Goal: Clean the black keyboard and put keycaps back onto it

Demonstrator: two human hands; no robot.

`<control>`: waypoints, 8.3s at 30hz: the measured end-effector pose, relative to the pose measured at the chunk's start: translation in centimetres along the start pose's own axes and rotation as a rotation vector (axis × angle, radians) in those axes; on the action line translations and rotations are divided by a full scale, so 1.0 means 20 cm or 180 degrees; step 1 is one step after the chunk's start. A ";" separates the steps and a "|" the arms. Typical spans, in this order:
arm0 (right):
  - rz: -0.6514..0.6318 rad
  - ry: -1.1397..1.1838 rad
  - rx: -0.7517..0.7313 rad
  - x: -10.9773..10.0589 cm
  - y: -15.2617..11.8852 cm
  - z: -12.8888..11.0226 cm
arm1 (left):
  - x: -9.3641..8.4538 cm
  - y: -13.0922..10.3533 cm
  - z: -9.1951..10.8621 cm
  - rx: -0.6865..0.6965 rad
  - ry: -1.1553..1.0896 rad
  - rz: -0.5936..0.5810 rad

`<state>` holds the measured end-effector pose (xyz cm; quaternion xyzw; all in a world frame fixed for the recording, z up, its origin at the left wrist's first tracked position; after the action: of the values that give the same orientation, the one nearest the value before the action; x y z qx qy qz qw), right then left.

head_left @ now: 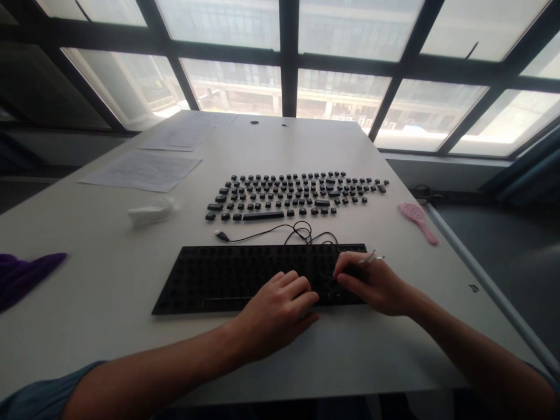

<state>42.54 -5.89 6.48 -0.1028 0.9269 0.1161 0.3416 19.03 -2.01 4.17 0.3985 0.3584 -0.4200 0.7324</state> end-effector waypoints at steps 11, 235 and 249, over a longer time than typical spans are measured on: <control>-0.0024 0.0184 0.0462 0.09 0.02 -0.01 | 0.02 0.00 -0.04 -0.0078 -0.0234 0.0115; 0.0351 -0.0473 -0.0687 0.12 -0.06 0.07 | 0.12 0.20 -0.01 -0.0436 -0.0434 0.0123; 0.0400 0.1007 0.0181 0.13 -0.08 0.14 | 0.13 0.21 -0.01 -0.0562 -0.0548 0.0451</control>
<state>42.73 -6.96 2.37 -0.0519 0.9767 0.0934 0.1864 23.70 -1.26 3.03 0.3194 0.3008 -0.3667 0.8204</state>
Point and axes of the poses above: each hand's wrist, its own y-axis towards the middle knuckle, its own x-axis out of the palm, z = x × y, the point moved 2 cm from there along y, towards the middle knuckle, and after that the axes turned 10 degrees about -y, right-handed, at the moved point
